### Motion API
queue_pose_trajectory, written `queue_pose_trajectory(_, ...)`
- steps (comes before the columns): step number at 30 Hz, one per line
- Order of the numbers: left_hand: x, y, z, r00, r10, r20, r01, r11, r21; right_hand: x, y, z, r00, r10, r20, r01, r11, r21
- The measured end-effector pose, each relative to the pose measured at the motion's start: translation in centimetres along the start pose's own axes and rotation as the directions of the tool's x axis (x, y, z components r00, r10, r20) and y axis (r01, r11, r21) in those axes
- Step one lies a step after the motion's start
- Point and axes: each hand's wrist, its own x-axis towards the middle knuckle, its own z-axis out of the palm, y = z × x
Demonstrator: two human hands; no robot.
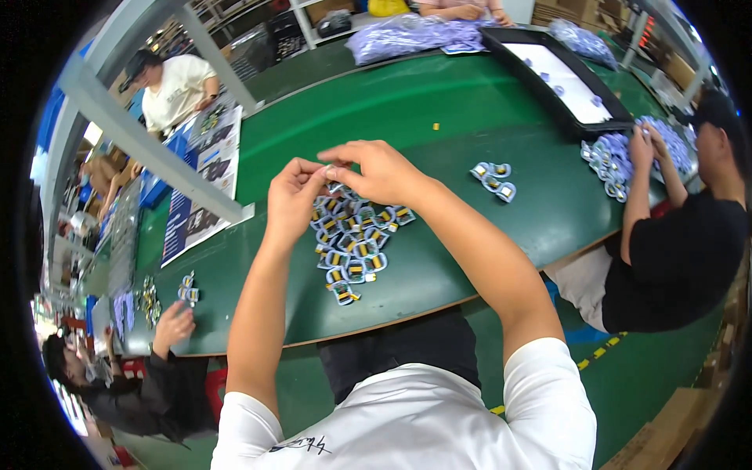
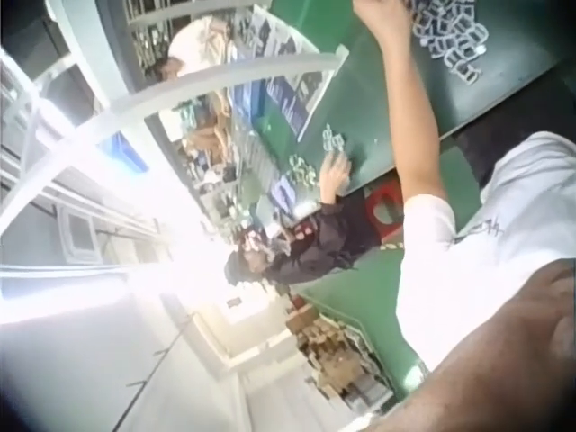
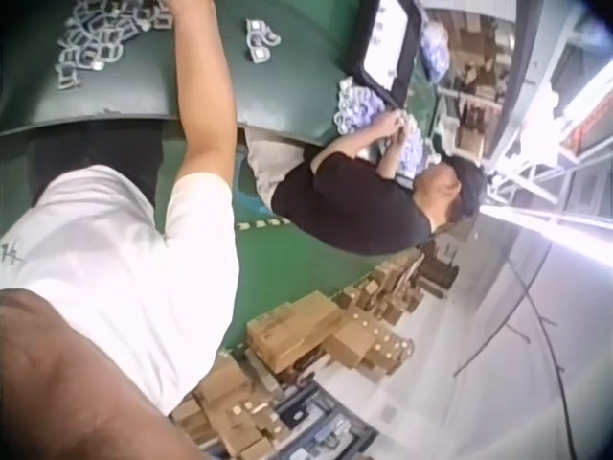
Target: Assembling small electronic components by manually sticking adhesive parts onto circuit boards at a factory workbench.
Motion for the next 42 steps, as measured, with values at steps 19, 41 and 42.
queue_pose_trajectory(19, -4.1, -1.7, -0.7, 0.979, -0.13, -0.159, 0.153, 0.979, 0.138, -2.6, 0.2, 4.0, 0.974, -0.195, -0.117, 0.183, 0.978, -0.103)
queue_pose_trajectory(41, -2.1, -3.1, 0.1, 0.92, 0.384, -0.082, -0.368, 0.917, 0.155, -2.5, 1.6, 1.5, 0.925, -0.32, -0.207, 0.286, 0.942, -0.175)
queue_pose_trajectory(42, -2.3, -3.2, 0.0, 0.936, 0.341, -0.088, -0.329, 0.936, 0.128, -2.6, 1.7, 1.6, 0.93, -0.309, -0.198, 0.277, 0.945, -0.174)
